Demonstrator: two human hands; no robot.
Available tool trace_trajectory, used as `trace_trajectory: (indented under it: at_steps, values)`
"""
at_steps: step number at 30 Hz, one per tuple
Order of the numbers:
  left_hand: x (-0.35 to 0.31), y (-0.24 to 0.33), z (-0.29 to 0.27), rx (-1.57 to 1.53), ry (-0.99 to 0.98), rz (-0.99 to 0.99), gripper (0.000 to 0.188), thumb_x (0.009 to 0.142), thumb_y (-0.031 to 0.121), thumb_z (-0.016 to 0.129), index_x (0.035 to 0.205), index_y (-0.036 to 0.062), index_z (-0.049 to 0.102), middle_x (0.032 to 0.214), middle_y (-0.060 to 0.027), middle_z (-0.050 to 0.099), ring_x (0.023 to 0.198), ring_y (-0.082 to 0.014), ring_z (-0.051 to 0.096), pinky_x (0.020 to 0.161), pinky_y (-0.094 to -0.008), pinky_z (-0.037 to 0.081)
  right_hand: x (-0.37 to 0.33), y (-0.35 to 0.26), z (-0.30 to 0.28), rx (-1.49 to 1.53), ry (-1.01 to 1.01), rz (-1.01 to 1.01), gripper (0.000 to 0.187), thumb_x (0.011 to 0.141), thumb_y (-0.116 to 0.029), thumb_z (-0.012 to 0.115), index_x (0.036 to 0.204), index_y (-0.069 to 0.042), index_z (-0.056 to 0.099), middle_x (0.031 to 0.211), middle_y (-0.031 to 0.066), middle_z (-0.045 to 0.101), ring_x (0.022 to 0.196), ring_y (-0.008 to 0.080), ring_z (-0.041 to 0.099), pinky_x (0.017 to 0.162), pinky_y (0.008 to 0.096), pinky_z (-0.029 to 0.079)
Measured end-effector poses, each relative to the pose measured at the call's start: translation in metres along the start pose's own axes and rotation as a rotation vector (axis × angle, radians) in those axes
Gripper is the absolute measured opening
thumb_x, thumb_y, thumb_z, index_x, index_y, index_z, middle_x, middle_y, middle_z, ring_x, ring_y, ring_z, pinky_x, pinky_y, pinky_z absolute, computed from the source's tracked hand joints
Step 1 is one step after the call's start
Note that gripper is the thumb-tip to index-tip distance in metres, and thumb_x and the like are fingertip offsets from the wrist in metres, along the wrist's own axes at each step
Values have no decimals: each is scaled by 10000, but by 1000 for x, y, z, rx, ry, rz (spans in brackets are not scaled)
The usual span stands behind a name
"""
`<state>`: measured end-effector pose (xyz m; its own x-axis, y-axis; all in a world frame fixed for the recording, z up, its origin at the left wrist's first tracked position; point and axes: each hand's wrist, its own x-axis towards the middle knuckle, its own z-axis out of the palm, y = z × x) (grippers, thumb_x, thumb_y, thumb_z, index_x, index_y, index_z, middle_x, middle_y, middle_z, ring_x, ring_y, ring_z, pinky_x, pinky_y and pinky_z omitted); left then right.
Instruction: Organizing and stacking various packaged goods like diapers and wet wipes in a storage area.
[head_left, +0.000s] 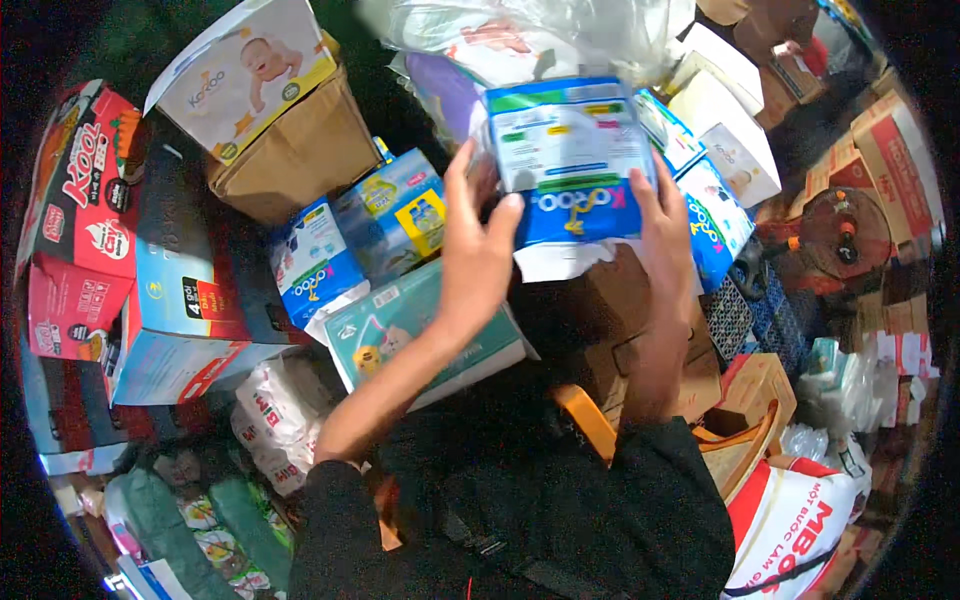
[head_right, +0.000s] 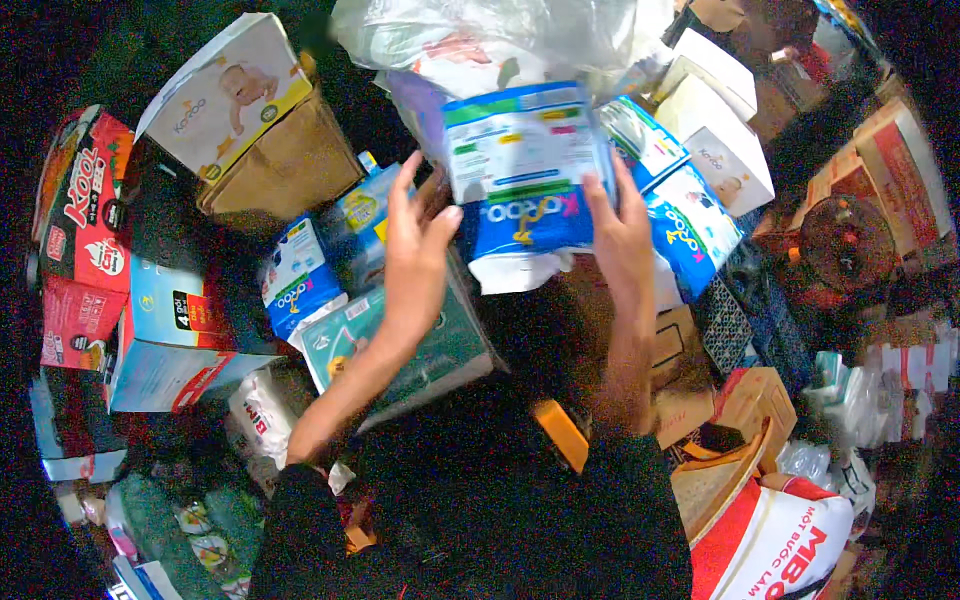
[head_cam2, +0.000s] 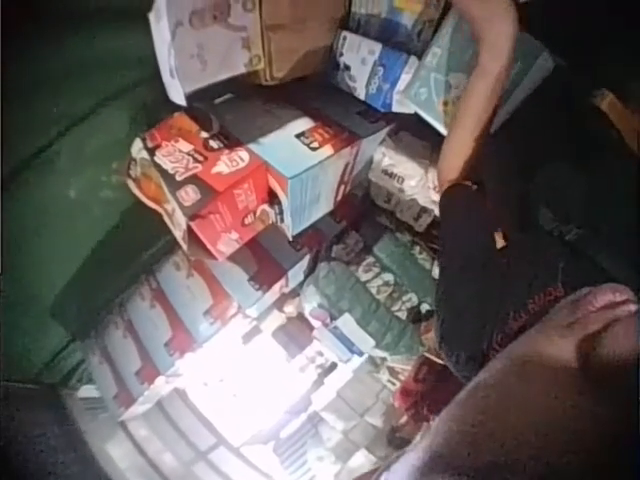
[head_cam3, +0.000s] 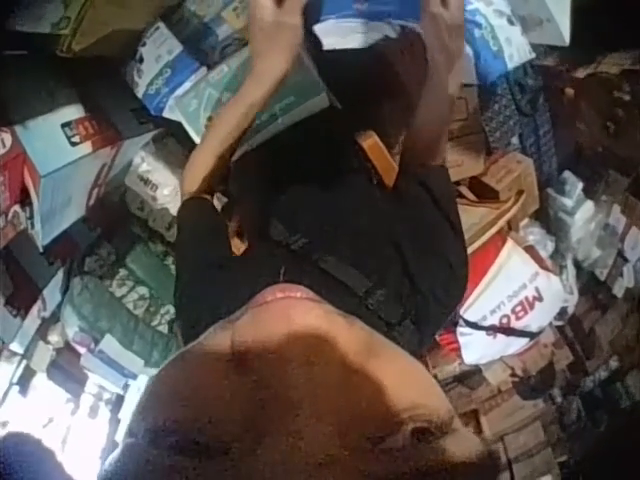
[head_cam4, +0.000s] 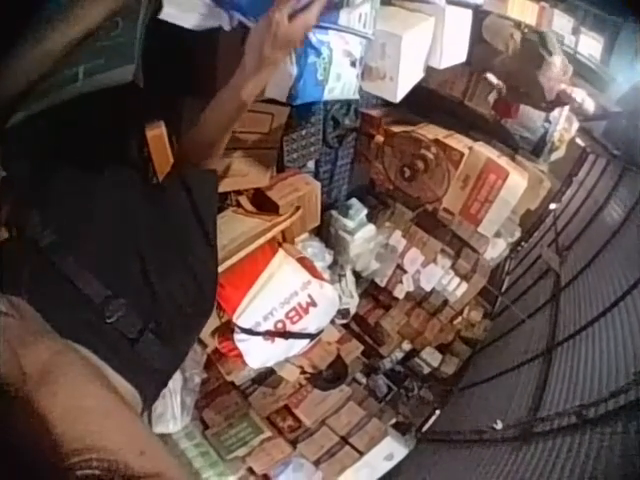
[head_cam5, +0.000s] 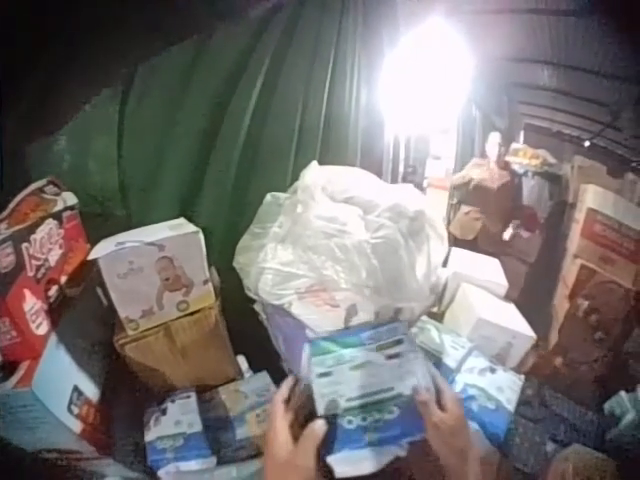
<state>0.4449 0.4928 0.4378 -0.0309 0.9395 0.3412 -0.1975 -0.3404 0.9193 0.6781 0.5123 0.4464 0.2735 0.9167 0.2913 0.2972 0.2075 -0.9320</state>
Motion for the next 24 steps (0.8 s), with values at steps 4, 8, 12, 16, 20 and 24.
trace_trajectory:
  at_steps: [4,8,12,16,20,24]
  values:
    - [25,-10,55,7,61,-173,721,996,151,687,1618,-5,358,1419,-195,628,1291,-260,613,1139,-380,474,-6,1,-61,-53,119,12,637,1123,-341,620,1611,43,477,1515,190,607,1353,216,586,1170,333,433]
    - [51,-16,93,-55,-124,-112,646,952,175,754,1500,-67,510,1312,-201,713,1191,-251,686,1063,-376,534,-3,12,-90,117,250,-8,679,1113,-313,620,1661,29,410,1593,216,521,1401,238,552,1198,356,409]
    - [85,-31,113,10,-355,-33,727,881,220,842,1488,-51,549,1362,-206,710,1268,-276,678,1125,-394,505,2,22,-98,-14,281,-43,843,1045,-322,730,1676,70,332,1579,221,530,1399,256,562,1195,366,420]
    - [115,-56,121,171,-518,117,866,825,228,885,1557,-28,499,1457,-222,649,1363,-307,615,1173,-403,467,12,34,-92,-115,182,-25,1028,899,-275,899,1660,96,315,1446,242,626,1276,270,648,1105,357,504]
    - [129,-89,124,250,-483,310,851,785,136,845,1547,-12,495,1416,-266,643,1302,-373,643,1109,-420,509,29,48,-83,-323,268,-69,1068,869,-337,927,1643,103,338,1420,289,646,1259,315,671,1098,382,516]
    - [151,-117,132,364,-311,345,813,778,103,839,1516,-5,515,1385,-286,643,1285,-433,640,1097,-449,514,53,58,-75,-435,353,-97,1065,882,-406,912,1629,110,357,1457,341,616,1315,386,650,1128,421,497]
